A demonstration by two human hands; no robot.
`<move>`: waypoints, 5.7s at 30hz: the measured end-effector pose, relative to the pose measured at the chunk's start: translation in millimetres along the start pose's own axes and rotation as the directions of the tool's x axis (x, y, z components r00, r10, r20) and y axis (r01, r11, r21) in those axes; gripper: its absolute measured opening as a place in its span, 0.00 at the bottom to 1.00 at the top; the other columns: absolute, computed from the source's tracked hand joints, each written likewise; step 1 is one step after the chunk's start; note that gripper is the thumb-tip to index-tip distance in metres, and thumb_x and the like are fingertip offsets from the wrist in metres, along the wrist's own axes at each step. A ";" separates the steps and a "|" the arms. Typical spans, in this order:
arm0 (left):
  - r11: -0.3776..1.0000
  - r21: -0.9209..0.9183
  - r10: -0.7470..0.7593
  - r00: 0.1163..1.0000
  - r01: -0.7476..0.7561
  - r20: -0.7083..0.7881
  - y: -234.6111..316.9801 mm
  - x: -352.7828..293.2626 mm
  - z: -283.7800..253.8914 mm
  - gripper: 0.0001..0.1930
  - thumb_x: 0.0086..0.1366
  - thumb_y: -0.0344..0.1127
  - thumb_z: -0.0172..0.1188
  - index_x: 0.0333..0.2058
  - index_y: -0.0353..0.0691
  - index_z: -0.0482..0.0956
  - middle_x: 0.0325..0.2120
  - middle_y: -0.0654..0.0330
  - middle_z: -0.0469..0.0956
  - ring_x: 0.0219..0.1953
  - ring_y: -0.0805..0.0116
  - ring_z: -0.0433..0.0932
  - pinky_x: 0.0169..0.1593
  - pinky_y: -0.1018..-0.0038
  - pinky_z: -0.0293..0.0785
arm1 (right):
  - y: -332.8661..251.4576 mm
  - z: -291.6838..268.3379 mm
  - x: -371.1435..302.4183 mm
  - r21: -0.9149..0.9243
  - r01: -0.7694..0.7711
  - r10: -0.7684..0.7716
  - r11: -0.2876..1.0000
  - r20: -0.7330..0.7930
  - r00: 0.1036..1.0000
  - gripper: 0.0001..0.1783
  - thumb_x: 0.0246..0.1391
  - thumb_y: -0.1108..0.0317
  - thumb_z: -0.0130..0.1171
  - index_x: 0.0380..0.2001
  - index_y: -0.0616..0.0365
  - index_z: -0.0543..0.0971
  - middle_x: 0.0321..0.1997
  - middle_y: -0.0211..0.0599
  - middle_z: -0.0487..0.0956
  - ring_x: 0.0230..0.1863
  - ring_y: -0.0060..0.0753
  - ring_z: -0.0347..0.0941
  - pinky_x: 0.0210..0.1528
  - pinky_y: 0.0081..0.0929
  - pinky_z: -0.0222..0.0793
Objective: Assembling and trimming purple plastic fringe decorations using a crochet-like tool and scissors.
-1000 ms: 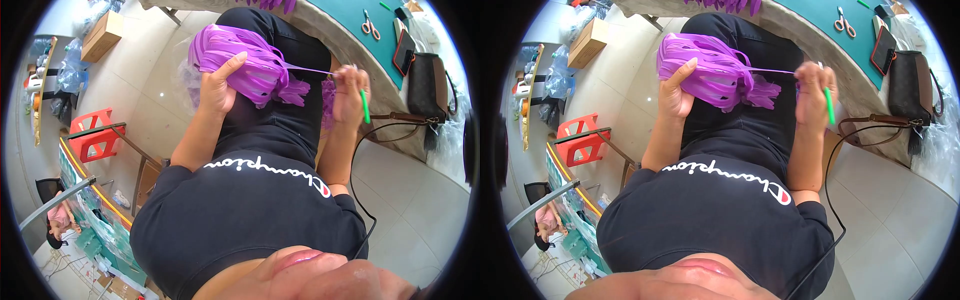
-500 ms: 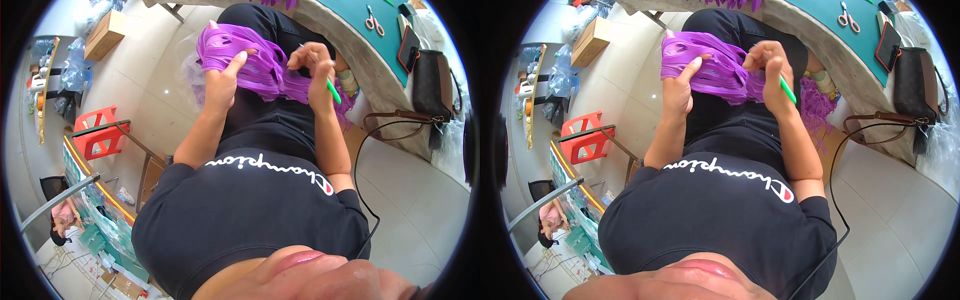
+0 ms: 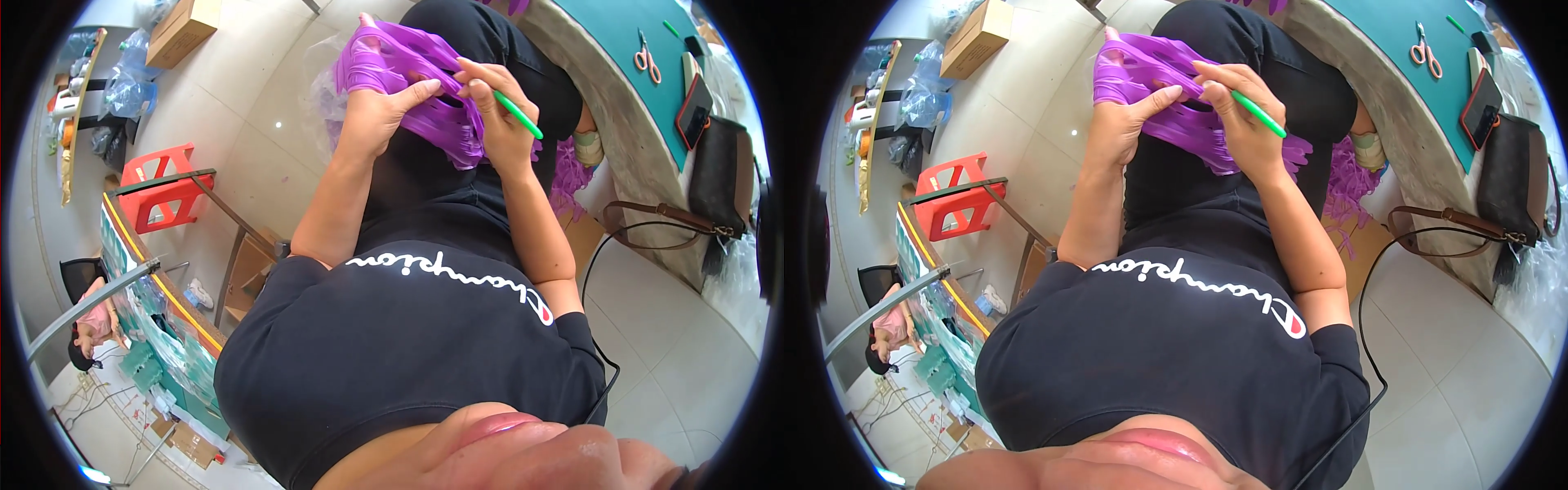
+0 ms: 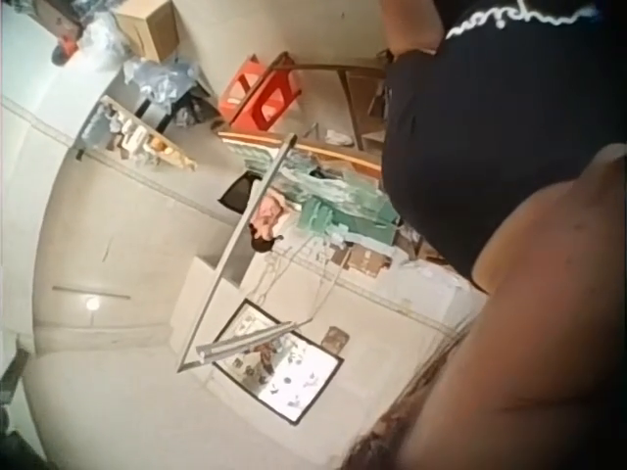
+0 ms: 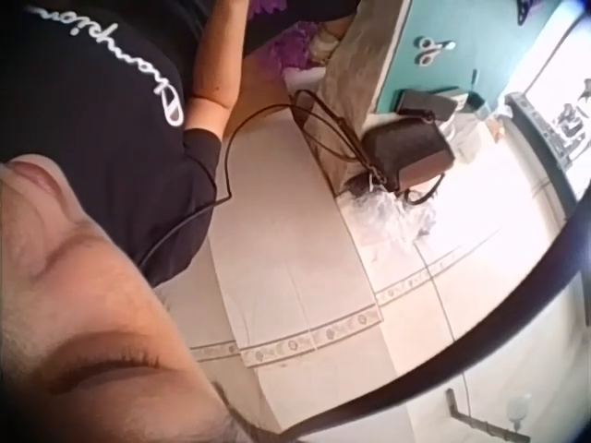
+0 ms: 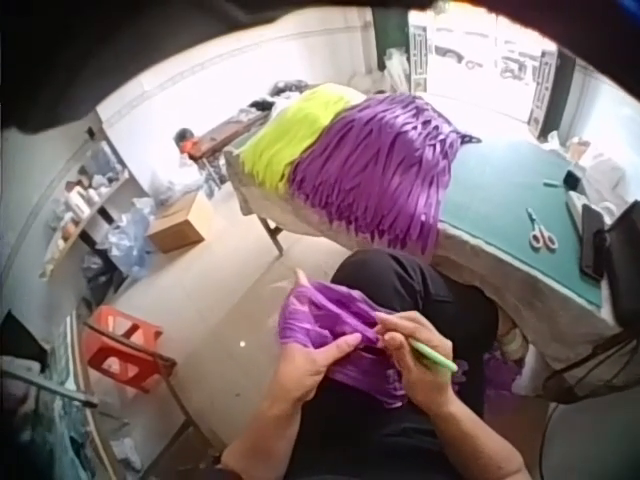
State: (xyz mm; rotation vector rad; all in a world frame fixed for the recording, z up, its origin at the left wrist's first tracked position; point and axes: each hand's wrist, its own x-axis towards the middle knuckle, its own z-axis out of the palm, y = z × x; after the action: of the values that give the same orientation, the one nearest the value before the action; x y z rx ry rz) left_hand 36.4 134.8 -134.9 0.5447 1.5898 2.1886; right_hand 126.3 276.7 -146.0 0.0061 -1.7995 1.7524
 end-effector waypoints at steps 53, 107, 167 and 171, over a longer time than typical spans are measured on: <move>0.994 0.108 -0.003 0.994 -0.008 0.106 14.7 -4.8 0.6 0.24 0.54 0.22 0.65 0.49 0.34 0.67 0.30 0.63 0.75 0.33 0.75 0.75 0.41 0.78 0.73 | -4.8 -1.0 6.0 -0.055 -0.147 0.150 0.988 0.065 0.986 0.15 0.54 0.77 0.61 0.24 0.58 0.63 0.34 0.37 0.79 0.35 0.18 0.70 0.39 0.17 0.68; 0.964 -0.254 -0.045 0.987 0.084 0.156 12.6 0.9 6.8 0.40 0.63 0.22 0.53 0.67 0.37 0.38 0.48 0.46 0.76 0.37 0.65 0.80 0.44 0.70 0.77 | -46.5 -107.4 -44.3 -0.538 -0.322 0.224 0.779 -0.242 0.944 0.16 0.51 0.70 0.65 0.20 0.60 0.67 0.30 0.33 0.79 0.30 0.23 0.72 0.35 0.22 0.69; 0.978 -0.094 -0.174 0.978 0.185 0.118 15.3 7.6 5.3 0.42 0.55 0.24 0.67 0.65 0.38 0.52 0.52 0.57 0.71 0.51 0.64 0.74 0.57 0.68 0.70 | -21.5 -120.6 31.9 -0.529 0.025 -0.139 0.848 -0.177 0.974 0.19 0.60 0.54 0.54 0.29 0.60 0.69 0.34 0.36 0.79 0.33 0.25 0.70 0.40 0.21 0.66; 0.948 -0.204 -0.237 0.970 0.243 0.055 9.2 -0.3 5.3 0.28 0.57 0.25 0.66 0.55 0.36 0.66 0.47 0.57 0.75 0.48 0.66 0.75 0.54 0.71 0.72 | -8.3 -74.4 11.3 0.126 -0.073 0.080 0.989 -0.043 0.996 0.25 0.62 0.44 0.45 0.34 0.60 0.70 0.37 0.38 0.77 0.38 0.25 0.71 0.45 0.24 0.65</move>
State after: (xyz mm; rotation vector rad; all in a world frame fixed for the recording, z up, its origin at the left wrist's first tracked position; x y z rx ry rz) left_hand 38.7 136.3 -124.6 0.3010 1.3128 2.1175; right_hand 151.8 347.6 -139.1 -0.0544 -1.6737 1.9005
